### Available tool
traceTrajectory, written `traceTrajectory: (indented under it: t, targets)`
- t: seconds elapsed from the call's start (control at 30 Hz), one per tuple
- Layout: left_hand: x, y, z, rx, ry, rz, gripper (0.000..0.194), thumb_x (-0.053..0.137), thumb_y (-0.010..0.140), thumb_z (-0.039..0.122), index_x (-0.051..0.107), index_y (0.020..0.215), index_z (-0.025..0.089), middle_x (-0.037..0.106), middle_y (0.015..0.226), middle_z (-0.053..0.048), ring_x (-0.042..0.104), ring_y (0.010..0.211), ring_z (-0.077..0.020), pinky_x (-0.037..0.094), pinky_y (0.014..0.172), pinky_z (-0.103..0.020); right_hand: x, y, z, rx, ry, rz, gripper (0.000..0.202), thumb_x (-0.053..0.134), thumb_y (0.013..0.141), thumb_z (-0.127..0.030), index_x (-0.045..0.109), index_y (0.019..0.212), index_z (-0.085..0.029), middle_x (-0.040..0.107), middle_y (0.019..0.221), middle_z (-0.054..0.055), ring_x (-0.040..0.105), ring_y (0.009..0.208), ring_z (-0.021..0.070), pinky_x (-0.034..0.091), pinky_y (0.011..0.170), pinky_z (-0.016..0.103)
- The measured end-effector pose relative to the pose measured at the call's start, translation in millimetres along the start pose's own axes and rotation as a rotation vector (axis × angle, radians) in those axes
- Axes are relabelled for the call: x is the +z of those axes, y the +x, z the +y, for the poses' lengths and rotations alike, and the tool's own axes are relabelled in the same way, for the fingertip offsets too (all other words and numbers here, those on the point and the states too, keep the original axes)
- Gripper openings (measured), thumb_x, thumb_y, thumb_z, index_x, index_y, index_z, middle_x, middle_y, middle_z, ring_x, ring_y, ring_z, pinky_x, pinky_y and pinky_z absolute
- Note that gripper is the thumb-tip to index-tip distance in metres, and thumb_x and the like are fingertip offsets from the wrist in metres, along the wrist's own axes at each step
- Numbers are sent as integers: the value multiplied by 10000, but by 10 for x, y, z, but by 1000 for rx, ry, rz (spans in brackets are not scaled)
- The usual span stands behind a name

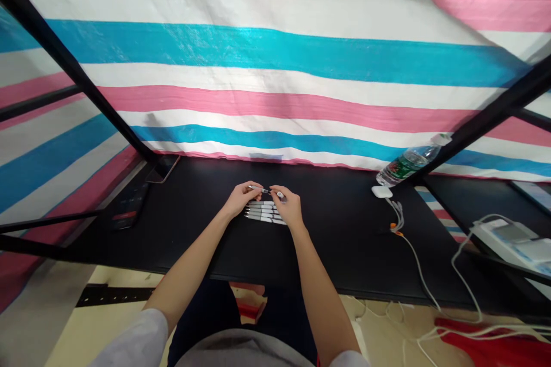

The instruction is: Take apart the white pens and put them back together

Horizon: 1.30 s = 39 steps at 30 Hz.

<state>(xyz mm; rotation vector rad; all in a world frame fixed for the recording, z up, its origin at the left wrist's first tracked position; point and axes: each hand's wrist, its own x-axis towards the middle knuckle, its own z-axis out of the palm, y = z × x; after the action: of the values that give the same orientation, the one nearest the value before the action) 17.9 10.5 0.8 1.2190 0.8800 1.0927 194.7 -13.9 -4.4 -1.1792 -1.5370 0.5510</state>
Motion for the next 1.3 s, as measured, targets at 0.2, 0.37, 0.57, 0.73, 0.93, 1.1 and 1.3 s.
traceTrajectory:
  t: [0.2,0.37,0.57,0.73,0.93,1.1,1.3]
  targets:
    - [-25,36,-35,11,-71,56,319,755,726,374,689,904,118,653,680,-25,598,621,-110,468,669,-261,-26,8,-15,5,71,38,297,569,858,-333,647,1104,-187,702,984,74,648,856,178,512,725,282]
    - [-32,54,11,1,-227,129,320,784,687,365,679,864,120,629,652,-14,580,602,-109,466,646,-270,-72,28,54,103,70,185,260,502,884,-351,586,1056,-174,653,873,50,601,731,155,485,665,273]
    - [-27,59,48,-1,-297,147,334,804,655,363,675,839,116,614,631,-10,569,591,-105,458,630,-267,-79,35,96,-11,-111,173,265,513,901,-387,672,890,-175,662,836,57,606,774,179,488,739,301]
    - [-37,66,-1,8,-212,134,328,782,679,369,676,859,117,621,648,-12,565,591,-105,452,635,-269,-65,16,83,-120,-213,59,295,513,920,-371,729,1022,-197,633,790,48,597,724,171,496,699,289]
    - [-40,48,-4,78,44,171,272,718,740,392,666,816,136,545,560,26,492,541,-90,391,572,-239,-53,-18,143,-172,-382,-33,329,484,941,-346,699,1153,-217,561,763,36,558,699,168,484,678,290]
    - [-4,19,10,79,171,129,280,693,756,414,659,822,144,532,546,27,474,522,-97,358,525,-233,-9,-36,164,-275,-362,-126,325,448,928,-222,659,1176,-213,575,824,53,566,783,190,499,774,331]
    - [-19,23,4,103,169,146,290,697,743,433,652,766,148,532,553,23,478,523,-99,365,523,-237,-29,-26,73,-232,-214,-96,177,500,892,-194,657,975,-198,611,865,50,605,816,176,507,776,301]
